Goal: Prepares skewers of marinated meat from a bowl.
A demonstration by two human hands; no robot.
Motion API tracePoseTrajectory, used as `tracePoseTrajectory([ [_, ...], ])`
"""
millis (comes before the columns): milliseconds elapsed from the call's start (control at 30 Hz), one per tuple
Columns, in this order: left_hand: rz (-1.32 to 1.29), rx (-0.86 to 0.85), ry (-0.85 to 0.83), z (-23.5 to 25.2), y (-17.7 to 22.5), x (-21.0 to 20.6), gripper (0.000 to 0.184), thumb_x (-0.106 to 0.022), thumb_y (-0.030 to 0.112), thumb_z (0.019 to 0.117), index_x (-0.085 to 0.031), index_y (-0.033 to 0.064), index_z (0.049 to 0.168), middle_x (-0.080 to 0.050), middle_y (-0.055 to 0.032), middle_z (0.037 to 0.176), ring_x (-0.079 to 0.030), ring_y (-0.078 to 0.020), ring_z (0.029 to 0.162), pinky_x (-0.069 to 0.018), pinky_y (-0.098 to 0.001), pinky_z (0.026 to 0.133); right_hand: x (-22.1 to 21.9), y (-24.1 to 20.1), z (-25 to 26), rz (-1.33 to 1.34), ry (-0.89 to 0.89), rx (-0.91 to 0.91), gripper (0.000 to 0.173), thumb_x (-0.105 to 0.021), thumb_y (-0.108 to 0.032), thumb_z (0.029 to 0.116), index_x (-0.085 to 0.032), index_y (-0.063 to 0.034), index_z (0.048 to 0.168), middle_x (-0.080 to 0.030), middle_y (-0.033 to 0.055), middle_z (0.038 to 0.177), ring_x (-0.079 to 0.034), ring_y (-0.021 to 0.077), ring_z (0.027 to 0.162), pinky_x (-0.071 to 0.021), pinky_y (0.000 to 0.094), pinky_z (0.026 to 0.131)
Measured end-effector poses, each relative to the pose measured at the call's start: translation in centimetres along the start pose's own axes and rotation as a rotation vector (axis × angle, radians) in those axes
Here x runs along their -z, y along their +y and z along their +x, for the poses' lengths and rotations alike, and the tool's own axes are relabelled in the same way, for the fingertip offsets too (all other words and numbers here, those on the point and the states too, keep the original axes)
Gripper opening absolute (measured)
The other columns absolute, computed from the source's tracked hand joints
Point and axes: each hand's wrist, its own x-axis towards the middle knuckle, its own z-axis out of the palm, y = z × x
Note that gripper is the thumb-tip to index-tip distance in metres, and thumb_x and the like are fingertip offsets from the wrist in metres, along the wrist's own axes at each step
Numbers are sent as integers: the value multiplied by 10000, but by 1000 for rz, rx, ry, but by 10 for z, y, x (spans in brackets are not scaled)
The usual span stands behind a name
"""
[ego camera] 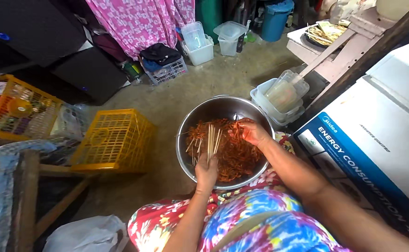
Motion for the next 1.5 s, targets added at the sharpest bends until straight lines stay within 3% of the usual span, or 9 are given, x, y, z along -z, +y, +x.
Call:
tracePoseTrajectory([
  [400, -59, 22, 78, -2, 4, 1, 140, -508, 69, 971, -546, 5, 1089, -522, 33, 643, -504, -58, 474, -472, -229, 466, -43, -66, -10, -104, -285, 344, 185, -477, -32, 926, -643, -113, 937, -738, 100, 927, -738, 265, 871, -624, 456, 832],
  [533, -48, 23, 44, -1, -1, 3, 206, -509, 80, 993, -562, -15, 1167, -536, 14, 674, -507, -73, 498, -477, -253, 491, -1, -30, -7, -836, -1, 111, 183, -498, 46, 974, -657, 44, 1065, -685, 129, 935, -664, 190, 753, -594, 387, 737],
  [667, 3, 18, -16, 1, -3, 3, 152, -520, 93, 993, -611, 3, 1074, -520, 40, 641, -499, -61, 497, -475, -258, 506, 9, -23, -2, -1545, -65, -342, 278, -591, -150, 995, -663, 61, 1161, -651, 267, 1177, -626, 389, 1120, -471, 598, 982],
  [867, -12, 28, -10, 1, -2, 2, 160, -531, 84, 978, -606, 7, 1097, -544, 28, 656, -504, -65, 487, -471, -249, 482, -28, -7, 15, -1641, 42, -351, 268, -640, -158, 954, -692, 35, 1133, -652, 262, 1224, -612, 415, 1194, -476, 625, 997],
  [1000, -21, 21, -14, 1, 1, 2, 158, -549, 69, 963, -583, 0, 1102, -557, 28, 679, -507, -54, 493, -468, -227, 484, -31, 15, 28, -1721, 44, -440, 472, -725, -266, 936, -631, 58, 1266, -572, 296, 1358, -496, 466, 1330, -396, 657, 1074],
  [1100, -24, 29, -23, 1, 1, 1, 147, -559, 59, 959, -581, 2, 1092, -572, 19, 691, -521, -63, 495, -479, -235, 481, -25, 19, 33, -1785, -5, -446, 423, -735, -161, 897, -648, 44, 1257, -564, 285, 1375, -466, 473, 1351, -380, 676, 1073],
  [1300, -46, 40, -14, 0, 2, 1, 197, -553, 34, 970, -612, -28, 1148, -582, 14, 657, -528, -64, 477, -482, -226, 467, -7, 10, 26, -1541, -94, -205, 306, -683, -143, 930, -678, 49, 1168, -651, 259, 1223, -601, 396, 1204, -457, 585, 1044],
  [1400, -38, 28, -12, -1, 0, 1, 177, -553, 38, 969, -642, -27, 1107, -570, 35, 618, -524, -53, 468, -481, -222, 468, -6, 6, 12, -1071, -93, 13, 278, -666, -50, 928, -663, 75, 1176, -647, 211, 1254, -632, 257, 1147, -507, 414, 1018],
  [1500, -51, 11, -6, -3, 1, 1, 167, -553, 39, 950, -648, -22, 1074, -561, 44, 598, -518, -43, 460, -471, -209, 459, -10, 9, 5, -495, -66, 78, 212, -468, 48, 925, -633, 94, 1051, -649, 169, 1232, -640, 190, 1065, -535, 356, 937],
])
